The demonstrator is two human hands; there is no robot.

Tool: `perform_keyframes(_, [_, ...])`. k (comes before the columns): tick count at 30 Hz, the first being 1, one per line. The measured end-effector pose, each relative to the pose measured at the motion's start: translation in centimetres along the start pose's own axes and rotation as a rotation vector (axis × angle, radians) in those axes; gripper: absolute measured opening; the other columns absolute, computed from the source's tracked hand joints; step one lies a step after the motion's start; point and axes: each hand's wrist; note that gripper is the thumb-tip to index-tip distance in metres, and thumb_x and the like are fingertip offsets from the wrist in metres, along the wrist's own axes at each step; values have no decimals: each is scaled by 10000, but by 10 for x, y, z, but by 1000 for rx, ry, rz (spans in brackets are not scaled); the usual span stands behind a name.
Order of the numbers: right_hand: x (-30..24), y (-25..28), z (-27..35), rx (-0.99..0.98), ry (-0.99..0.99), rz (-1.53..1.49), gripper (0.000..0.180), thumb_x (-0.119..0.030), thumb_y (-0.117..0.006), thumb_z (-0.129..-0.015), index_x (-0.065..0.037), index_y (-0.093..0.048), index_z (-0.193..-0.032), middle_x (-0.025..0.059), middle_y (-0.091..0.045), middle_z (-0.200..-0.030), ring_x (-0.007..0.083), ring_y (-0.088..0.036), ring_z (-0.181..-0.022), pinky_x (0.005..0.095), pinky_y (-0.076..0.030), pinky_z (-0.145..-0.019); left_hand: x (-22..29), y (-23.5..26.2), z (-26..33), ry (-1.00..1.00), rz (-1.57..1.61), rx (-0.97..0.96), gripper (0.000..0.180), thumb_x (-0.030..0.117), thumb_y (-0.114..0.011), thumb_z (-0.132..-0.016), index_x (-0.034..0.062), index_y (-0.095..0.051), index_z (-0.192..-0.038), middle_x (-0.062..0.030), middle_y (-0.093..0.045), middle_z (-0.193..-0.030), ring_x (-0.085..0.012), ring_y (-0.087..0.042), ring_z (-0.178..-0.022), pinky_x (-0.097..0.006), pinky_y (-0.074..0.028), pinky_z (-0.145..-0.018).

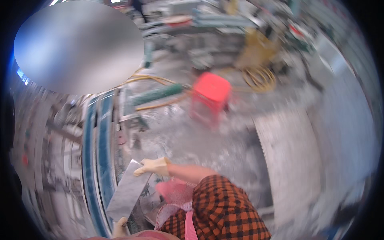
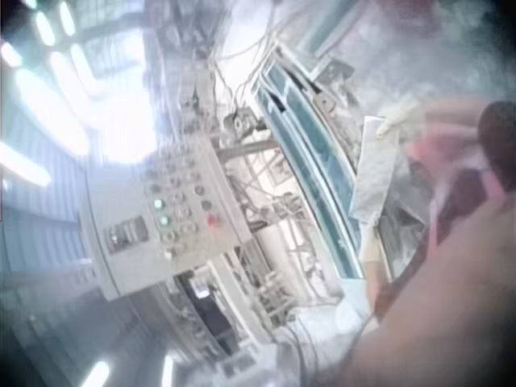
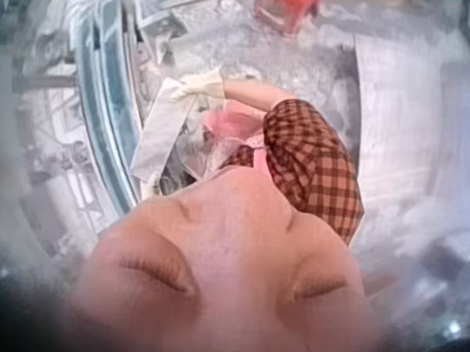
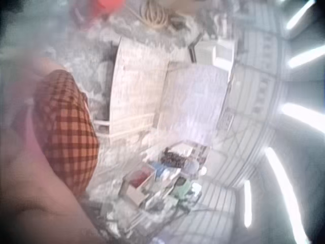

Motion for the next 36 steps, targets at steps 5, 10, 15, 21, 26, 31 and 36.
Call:
perform_keyframes(5, [104, 33, 192, 480, -156, -330, 866, -593, -712, -729, -19, -508, -1344, 145, -587, -1273, 240, -561, -1136, 341, -439, -935, 23, -122, -63, -249, -553, -529, 107, 12, -561, -803, 33, -483, -873, -31, -468, -831, -118, -429, -746, -263, -379, -667])
perform_keyframes(10, [197, 4, 356, 1103, -321, -571, 782, -659, -681, -679, -116, -615, -1238, 114, -650, -1181, 236, -597, -1125, 308, -444, -917, 10, -313, -86, -651, -989, -1051, 259, -40, -524, -754, 85, -313, -673, 60, -309, -701, -99, -283, -621, -254, -268, -535])
perform_keyframes(15, [304, -44, 475, 1464, -199, -781, 744, -575, -700, -738, -131, -559, -1319, 84, -604, -1255, 188, -546, -1172, 266, -400, -972, -65, -505, -61, -177, -741, -1273, 237, 83, -590, -798, 32, -464, -992, 66, -429, -703, -70, -378, -607, -262, -321, -570])
perform_keyframes(21, [402, -133, 656, 1909, -165, -1084, 807, -531, -717, -739, -20, -516, -1331, 162, -608, -1240, 231, -528, -1213, 290, -366, -1014, -241, -689, 87, -271, -894, -1895, 85, 101, -544, -823, 40, -510, -872, 41, -325, -664, -99, -320, -598, -279, -288, -579])
perform_keyframes(26, [404, -199, 719, 2206, 239, -1442, 640, -238, -737, -802, 22, -497, -1334, 119, -618, -1225, 205, -529, -1205, 313, -381, -1021, -333, -761, 209, -169, -1185, -2151, 297, 137, -542, -858, -24, -526, -1107, 17, -414, -667, -138, -399, -637, -297, -339, -611])
perform_keyframes(31, [422, -289, 780, 2464, 220, -1458, 687, -242, -762, -767, 60, -489, -1320, 164, -604, -1242, 236, -544, -1181, 326, -390, -1025, -447, -762, 315, -129, -1326, -2151, 453, 176, -635, -848, -51, -510, -1219, -17, -596, -839, -116, -537, -753, -250, -424, -697])
perform_keyframes(36, [499, -372, 857, 2471, 188, -1548, 709, -266, -769, -765, 62, -480, -1323, 170, -595, -1248, 244, -536, -1190, 349, -382, -1035, -550, -742, 422, -92, -1602, -2101, 638, 185, -730, -734, -78, -516, -1275, -153, -640, -1163, -259, -610, -1046, -342, -472, -905])
Point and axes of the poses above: each hand's wrist, its own z-axis away from the middle knuckle, its own y-axis out of the back of the hand, x = y × z
